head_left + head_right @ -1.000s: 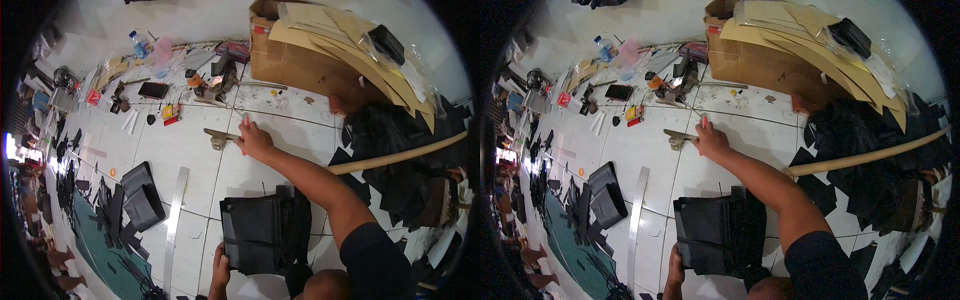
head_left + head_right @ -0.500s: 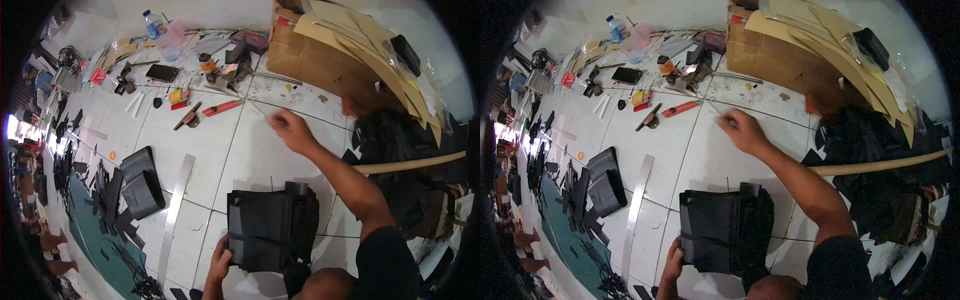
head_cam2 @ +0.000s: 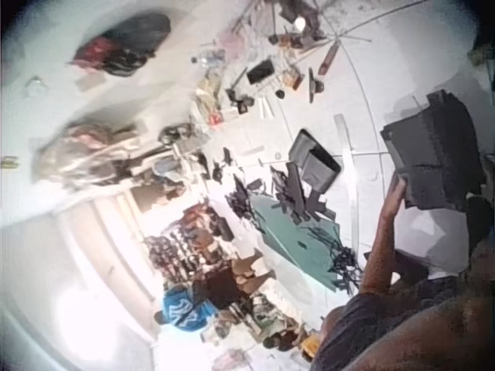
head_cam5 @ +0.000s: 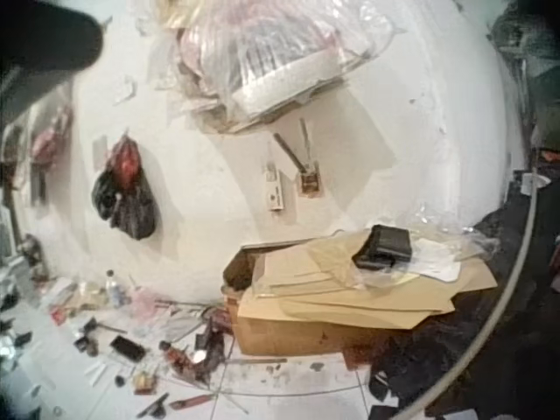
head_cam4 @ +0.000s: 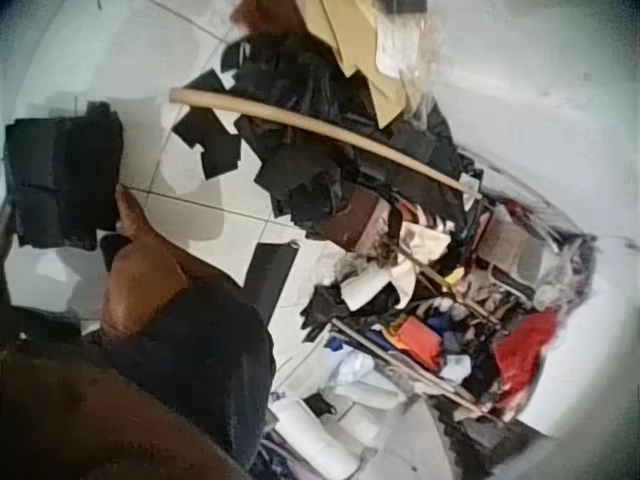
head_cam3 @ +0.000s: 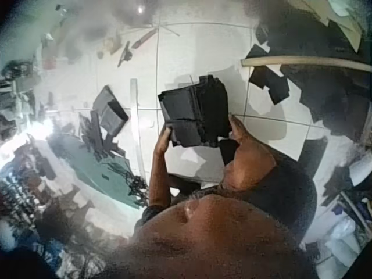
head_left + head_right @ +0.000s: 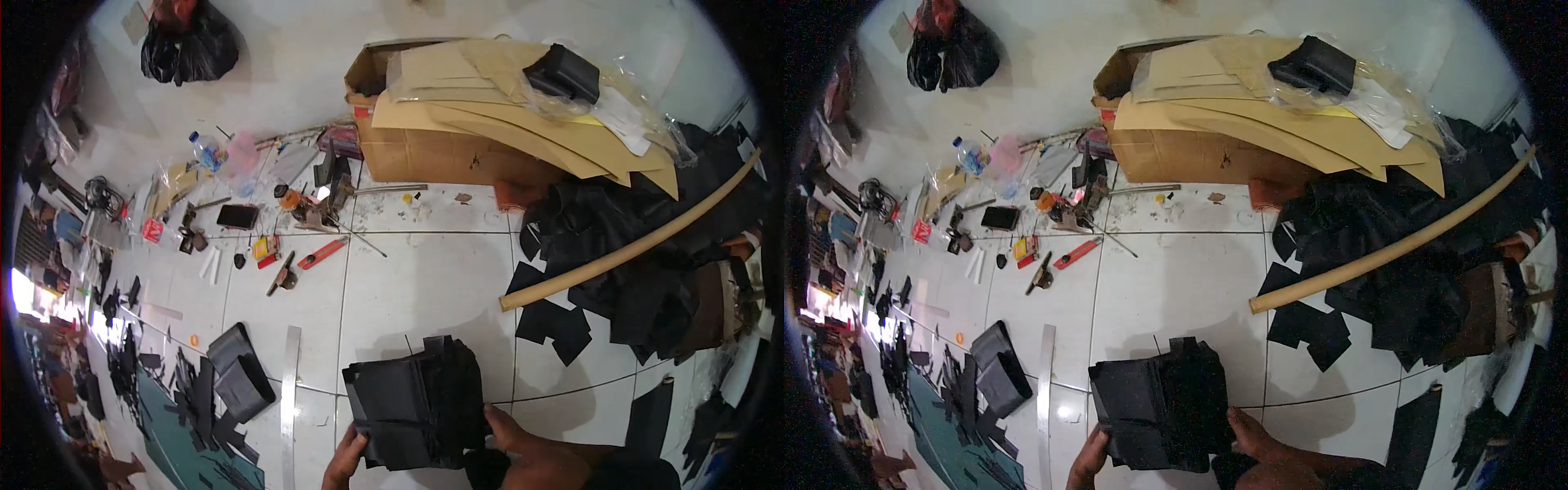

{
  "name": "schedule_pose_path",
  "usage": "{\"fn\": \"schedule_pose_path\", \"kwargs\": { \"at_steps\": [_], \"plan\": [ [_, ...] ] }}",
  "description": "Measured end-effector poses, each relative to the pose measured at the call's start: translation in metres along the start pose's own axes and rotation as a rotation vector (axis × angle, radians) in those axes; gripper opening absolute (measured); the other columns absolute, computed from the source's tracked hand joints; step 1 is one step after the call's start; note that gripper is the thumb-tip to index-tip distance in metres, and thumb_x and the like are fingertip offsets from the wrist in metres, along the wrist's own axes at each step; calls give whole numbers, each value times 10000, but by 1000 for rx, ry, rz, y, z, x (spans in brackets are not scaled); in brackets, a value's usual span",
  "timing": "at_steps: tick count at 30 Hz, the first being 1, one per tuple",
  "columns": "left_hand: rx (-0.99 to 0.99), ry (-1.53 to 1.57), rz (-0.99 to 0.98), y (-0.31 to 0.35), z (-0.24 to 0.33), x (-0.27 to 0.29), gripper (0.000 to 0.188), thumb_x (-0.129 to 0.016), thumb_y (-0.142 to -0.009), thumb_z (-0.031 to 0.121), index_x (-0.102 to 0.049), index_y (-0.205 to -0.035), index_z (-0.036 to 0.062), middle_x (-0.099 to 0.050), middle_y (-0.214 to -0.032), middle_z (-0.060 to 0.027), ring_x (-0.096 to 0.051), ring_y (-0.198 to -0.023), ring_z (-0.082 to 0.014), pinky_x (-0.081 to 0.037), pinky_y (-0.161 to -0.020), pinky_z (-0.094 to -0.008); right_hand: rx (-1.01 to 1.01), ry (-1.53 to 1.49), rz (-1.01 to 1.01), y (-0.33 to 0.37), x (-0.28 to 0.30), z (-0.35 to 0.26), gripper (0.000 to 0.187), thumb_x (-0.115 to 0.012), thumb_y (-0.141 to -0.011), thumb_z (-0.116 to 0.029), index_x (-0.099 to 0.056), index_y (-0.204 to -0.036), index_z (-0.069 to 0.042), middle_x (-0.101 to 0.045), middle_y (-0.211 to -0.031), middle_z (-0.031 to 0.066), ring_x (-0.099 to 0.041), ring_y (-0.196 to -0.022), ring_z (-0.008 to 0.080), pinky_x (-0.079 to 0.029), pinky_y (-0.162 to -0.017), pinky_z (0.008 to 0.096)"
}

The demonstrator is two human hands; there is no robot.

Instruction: The person is assembling or organizing black textile/leather components, likely for bags or accessories, using various materials on the floor.

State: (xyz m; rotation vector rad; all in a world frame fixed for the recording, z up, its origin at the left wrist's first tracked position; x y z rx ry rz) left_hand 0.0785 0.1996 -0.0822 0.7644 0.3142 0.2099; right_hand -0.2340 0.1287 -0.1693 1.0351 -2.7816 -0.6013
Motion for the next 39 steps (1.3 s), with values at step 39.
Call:
{"fn": "schedule_pose_path", "kwargs": {
  "at_steps": [39],
  "plan": [
    [-518, -278, -57, -240, 281, -138, 798, -638, -898, 392, -281, -1465, -41, -474, -1389, -176, -454, -1270, -243, -314, -1077, -309, 160, -528, 773, -216, 158, -192, 804, -666, -878, -405, -224, -1465, -76, -400, -1382, 159, -432, -1229, 287, -365, -1029, 384]
  ]
}}
Point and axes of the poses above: each hand's wrist, its own y-axis away from the middle knuckle, its own x-axis out of the back of the hand, z = x × y, the point moved 7 cm from there along -y, towards the middle knuckle
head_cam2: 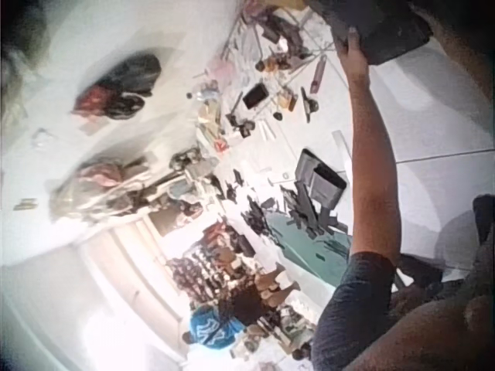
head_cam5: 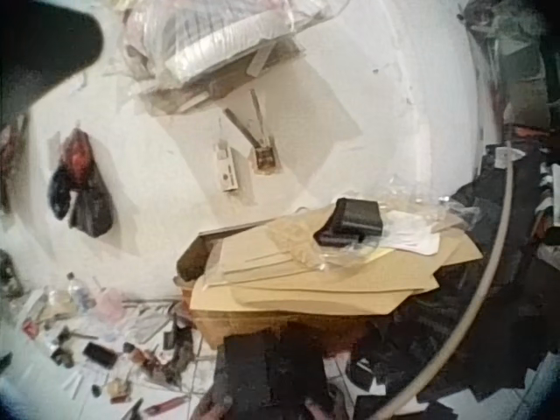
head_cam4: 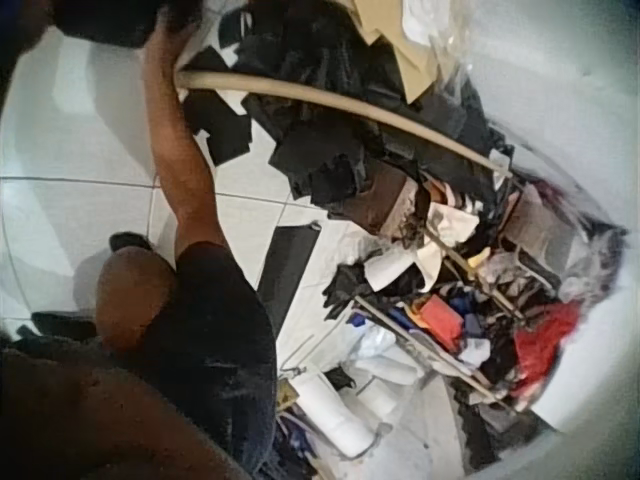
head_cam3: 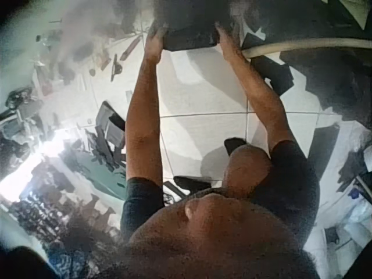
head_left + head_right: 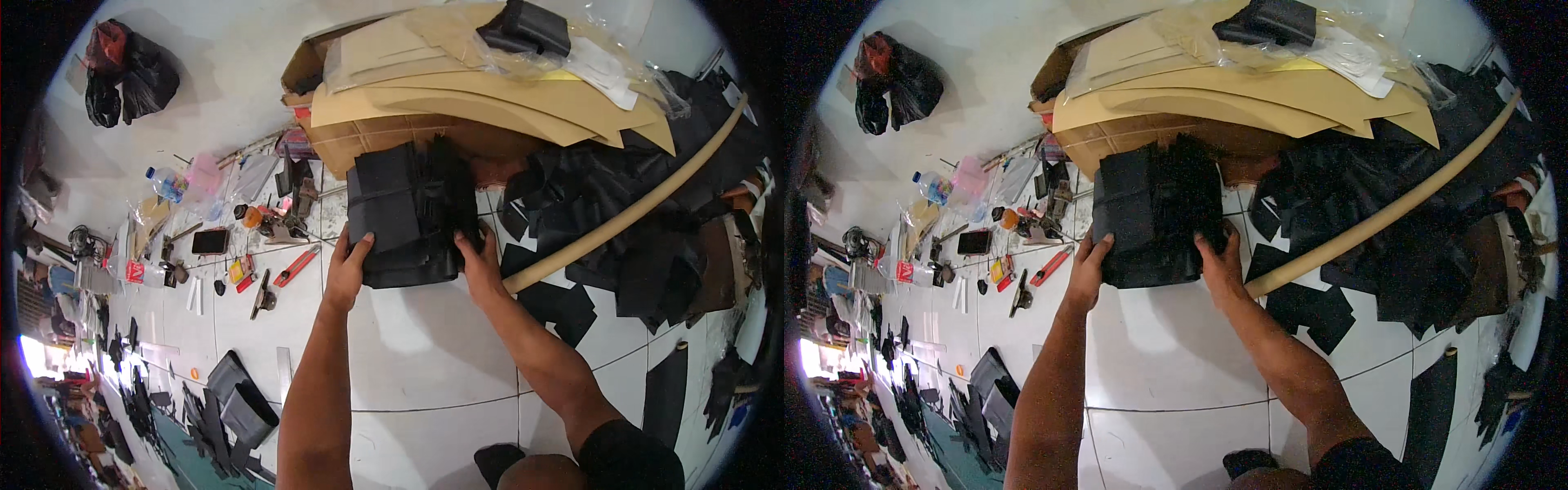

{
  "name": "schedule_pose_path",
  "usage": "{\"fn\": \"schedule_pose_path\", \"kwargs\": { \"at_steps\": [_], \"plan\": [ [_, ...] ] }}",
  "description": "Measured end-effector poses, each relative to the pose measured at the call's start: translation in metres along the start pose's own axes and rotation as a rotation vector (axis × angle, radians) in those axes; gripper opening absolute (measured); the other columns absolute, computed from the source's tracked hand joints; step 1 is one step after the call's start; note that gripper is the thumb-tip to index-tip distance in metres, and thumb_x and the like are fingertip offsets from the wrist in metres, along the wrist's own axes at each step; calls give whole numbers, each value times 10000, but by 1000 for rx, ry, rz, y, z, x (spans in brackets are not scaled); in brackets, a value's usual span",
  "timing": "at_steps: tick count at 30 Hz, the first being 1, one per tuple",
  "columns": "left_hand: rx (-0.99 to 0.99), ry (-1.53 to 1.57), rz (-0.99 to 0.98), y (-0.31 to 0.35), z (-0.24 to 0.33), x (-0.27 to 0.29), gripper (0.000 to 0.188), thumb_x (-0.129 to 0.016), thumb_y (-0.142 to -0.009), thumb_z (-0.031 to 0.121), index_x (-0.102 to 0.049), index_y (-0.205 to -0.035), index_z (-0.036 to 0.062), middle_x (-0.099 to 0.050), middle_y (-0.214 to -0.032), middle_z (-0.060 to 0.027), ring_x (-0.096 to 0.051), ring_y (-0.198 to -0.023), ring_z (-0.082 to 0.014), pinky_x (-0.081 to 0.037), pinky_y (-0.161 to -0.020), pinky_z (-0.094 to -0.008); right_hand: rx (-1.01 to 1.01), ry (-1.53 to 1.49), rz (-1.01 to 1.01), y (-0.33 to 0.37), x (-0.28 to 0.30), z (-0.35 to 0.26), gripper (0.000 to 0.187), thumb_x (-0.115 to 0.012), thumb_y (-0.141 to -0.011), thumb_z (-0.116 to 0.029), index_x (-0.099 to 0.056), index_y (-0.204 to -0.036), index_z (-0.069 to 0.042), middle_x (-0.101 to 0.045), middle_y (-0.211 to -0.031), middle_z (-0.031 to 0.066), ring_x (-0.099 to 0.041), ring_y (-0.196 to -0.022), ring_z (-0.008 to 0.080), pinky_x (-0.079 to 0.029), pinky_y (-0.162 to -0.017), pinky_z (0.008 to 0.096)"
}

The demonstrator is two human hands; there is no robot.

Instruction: The person is assembling or organizing black textile/leather components, likely for bags or accessories, using various materials on the floor.

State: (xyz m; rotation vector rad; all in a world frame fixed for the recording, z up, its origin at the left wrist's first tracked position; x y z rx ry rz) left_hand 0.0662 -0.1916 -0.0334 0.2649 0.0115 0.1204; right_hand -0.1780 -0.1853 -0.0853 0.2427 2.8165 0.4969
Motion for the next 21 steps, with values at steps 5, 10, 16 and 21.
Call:
{"fn": "schedule_pose_path", "kwargs": {
  "at_steps": [5, 10, 16, 21],
  "plan": [
    [-107, -730, 13, 33, 23, 50, 644, -603, -929, 434, -462, -1371, -12, -518, -1351, -209, -496, -1236, -288, -382, -1042, -391, -10, -89, -85, 6, 3, -6, 873, -741, -815, -433, -251, -1463, -113, -400, -1394, 138, -482, -1176, 265, -486, -871, 392],
    [15, -873, 2, 160, 25, 133, 460, -658, -907, 301, -569, -1259, 19, -610, -1204, -160, -613, -1068, -260, -517, -872, -359, 6, 109, -18, 37, 17, 1, 904, -757, -801, -359, -206, -1493, -176, -305, -1488, 94, -414, -1277, 243, -434, -934, 401],
    [311, -1381, -277, 375, -5, 236, 526, -609, -881, 461, -574, -1255, 94, -612, -1184, -182, -587, -1092, -357, -481, -922, -432, 385, 514, -223, 111, 34, -4, 522, -633, -905, -125, -423, -1382, -117, -410, -1376, 68, -482, -1102, 170, -469, -853, 293],
    [563, -1188, -124, 496, -77, 296, 601, -629, -855, 513, -580, -1249, 62, -630, -1172, -198, -615, -1068, -345, -484, -919, -411, 317, 819, -734, 176, -39, -45, 401, -644, -889, -128, -489, -1256, -76, -496, -1254, 67, -537, -1001, 153, -483, -772, 291]
  ]
}}
Point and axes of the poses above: each hand's wrist, its own y-axis away from the middle knuckle, its own x-axis out of the back of the hand, z = x × y, the point moved 7 cm from there along -y, towards the middle knuckle
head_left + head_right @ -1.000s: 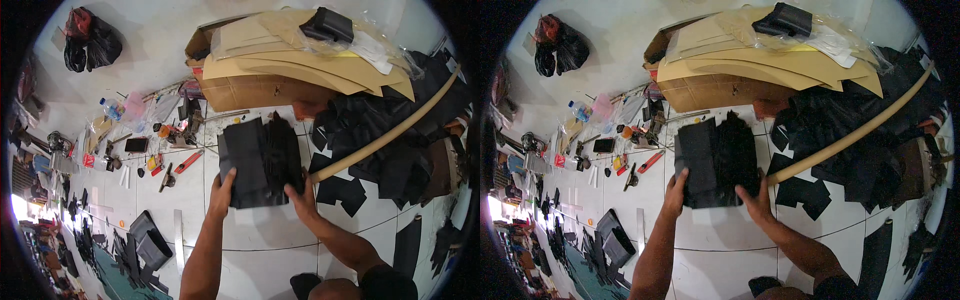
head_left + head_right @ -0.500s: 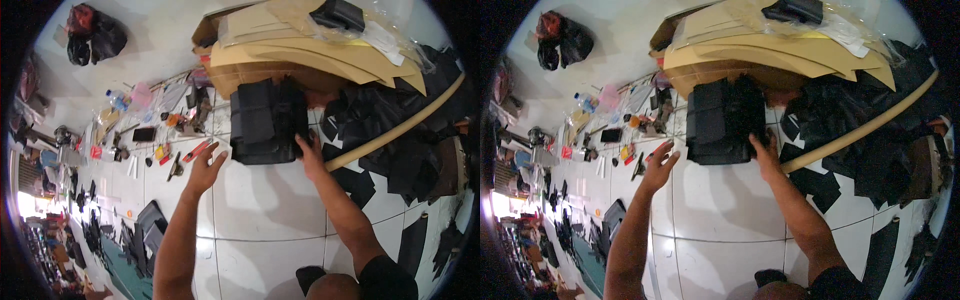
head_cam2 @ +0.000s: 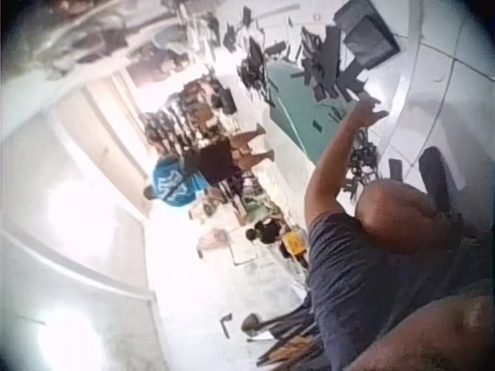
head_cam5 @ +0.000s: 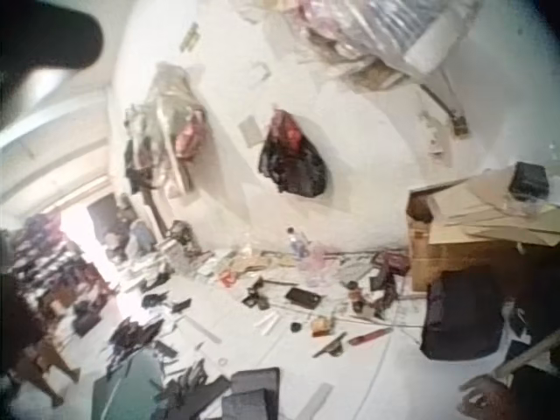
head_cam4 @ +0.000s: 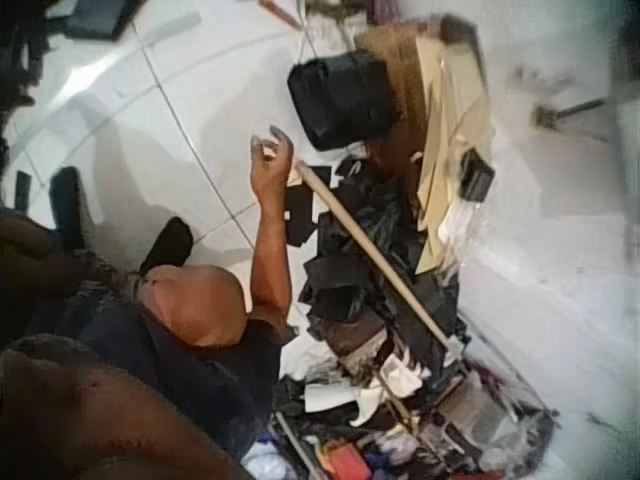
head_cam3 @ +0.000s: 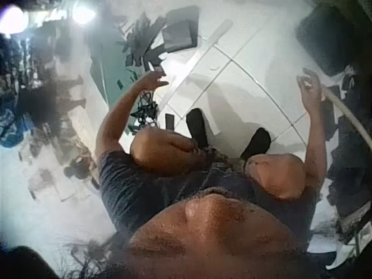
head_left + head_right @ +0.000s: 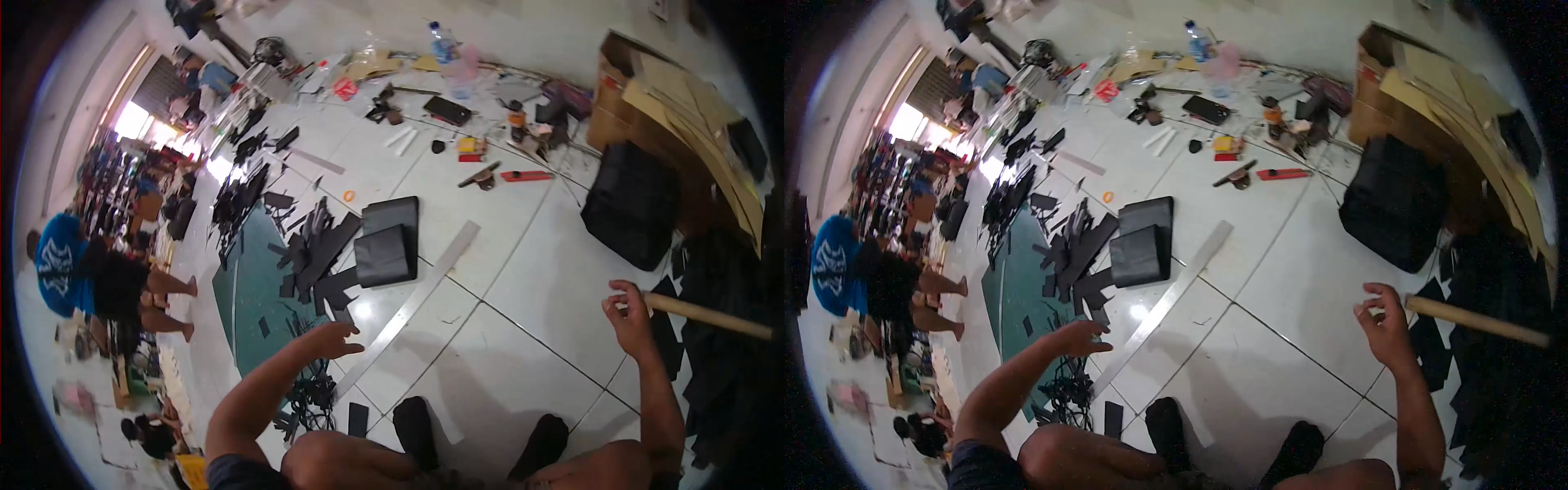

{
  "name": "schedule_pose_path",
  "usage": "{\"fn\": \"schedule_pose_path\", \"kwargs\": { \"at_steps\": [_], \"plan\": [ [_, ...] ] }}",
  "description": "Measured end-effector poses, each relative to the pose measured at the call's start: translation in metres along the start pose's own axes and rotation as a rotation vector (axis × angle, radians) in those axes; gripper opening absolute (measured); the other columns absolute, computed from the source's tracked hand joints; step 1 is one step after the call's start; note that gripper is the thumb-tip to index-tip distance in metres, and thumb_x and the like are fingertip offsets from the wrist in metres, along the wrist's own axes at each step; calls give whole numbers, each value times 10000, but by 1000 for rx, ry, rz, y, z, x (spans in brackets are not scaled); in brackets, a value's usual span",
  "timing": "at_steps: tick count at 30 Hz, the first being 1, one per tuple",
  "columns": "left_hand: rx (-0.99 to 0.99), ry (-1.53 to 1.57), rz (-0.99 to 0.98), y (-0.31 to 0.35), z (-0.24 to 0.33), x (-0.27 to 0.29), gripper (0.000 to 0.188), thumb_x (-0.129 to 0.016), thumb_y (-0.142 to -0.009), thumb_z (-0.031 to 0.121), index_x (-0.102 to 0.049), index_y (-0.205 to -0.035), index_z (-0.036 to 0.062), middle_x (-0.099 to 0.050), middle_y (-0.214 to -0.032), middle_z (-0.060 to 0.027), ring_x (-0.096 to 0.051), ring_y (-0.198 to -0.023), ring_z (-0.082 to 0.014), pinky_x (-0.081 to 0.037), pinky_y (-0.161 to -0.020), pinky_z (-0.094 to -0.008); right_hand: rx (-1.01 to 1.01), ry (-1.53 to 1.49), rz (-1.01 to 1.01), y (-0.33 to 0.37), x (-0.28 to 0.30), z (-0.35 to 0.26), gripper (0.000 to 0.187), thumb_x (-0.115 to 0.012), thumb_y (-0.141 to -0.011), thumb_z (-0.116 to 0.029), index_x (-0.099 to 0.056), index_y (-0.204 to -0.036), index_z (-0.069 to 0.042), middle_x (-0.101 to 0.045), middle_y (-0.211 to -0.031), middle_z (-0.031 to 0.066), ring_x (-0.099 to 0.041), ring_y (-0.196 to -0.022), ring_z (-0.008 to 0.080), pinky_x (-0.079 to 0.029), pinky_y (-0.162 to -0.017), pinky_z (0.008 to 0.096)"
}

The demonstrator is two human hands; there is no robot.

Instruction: The person is assembling or organizing black textile/leather components, likely for bags or accessories, using various materials on the floor.

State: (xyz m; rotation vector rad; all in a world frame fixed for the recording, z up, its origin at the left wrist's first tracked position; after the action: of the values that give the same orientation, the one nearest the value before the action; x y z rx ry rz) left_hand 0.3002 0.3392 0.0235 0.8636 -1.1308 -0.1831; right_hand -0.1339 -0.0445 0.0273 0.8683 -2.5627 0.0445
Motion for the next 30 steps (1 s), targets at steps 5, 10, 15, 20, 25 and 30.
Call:
{"fn": "schedule_pose_path", "kwargs": {
  "at_steps": [5, 10, 15, 20, 25, 30],
  "plan": [
    [111, 507, 235, -46, -32, -58, 585, -641, -866, 462, -578, -1236, 13, -661, -1087, -221, -654, -1001, -313, -514, -851, -380, 92, 458, -578, 3, -47, -111, 416, -695, -862, -277, -563, -1191, -60, -564, -1177, 118, -616, -1001, 244, -506, -846, 368],
    [203, 1378, 391, -103, -23, -85, 656, -668, -855, 476, -524, -1235, -39, -647, -1013, -153, -641, -866, -216, -525, -769, -325, 47, 733, -744, -3, -75, -150, 534, -692, -850, -386, -558, -1248, -55, -581, -1189, 167, -614, -1049, 300, -497, -897, 388],
    [213, 1943, 386, -150, -20, -75, 604, -609, -888, 535, -516, -1124, -13, -591, -942, -116, -603, -796, -216, -520, -733, -342, 12, 757, -834, -34, -124, -166, 537, -658, -873, -419, -557, -1242, -42, -576, -1197, 183, -600, -1072, 308, -482, -917, 398],
    [387, 2214, 534, -170, -27, -73, 539, -666, -858, 501, -525, -968, -9, -578, -832, -106, -576, -677, -199, -513, -615, -322, 221, 853, -855, -76, -172, -190, 500, -625, -895, -406, -550, -1235, -47, -574, -1199, 186, -577, -1092, 339, -465, -930, 403],
    [503, 2252, 588, -166, -22, -57, 403, -757, -824, 352, -479, -792, 62, -501, -609, -33, -474, -470, -138, -360, -396, -271, 321, 911, -738, -75, -178, -250, 454, -650, -878, -363, -560, -1205, -60, -595, -1148, 165, -580, -1062, 341, -476, -893, 414],
    [525, 2268, 616, -168, -29, -61, 340, -771, -794, 201, -552, -995, 36, -578, -748, -43, -515, -528, -135, -381, -415, -282, 244, 1022, -865, -23, -177, -322, 478, -648, -878, -342, -545, -1259, -73, -597, -1152, 153, -593, -1042, 336, -463, -906, 435]
  ]
}}
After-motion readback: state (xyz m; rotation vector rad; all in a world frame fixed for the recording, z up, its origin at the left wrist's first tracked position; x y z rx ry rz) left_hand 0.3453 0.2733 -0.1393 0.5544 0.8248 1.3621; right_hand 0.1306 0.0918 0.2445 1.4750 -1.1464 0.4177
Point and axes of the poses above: each hand's wrist, its own y-axis away from the middle knuckle, its own x-axis out of the back of the hand, z = x × y, the point moved 7 cm from there along -y, towards the middle knuckle
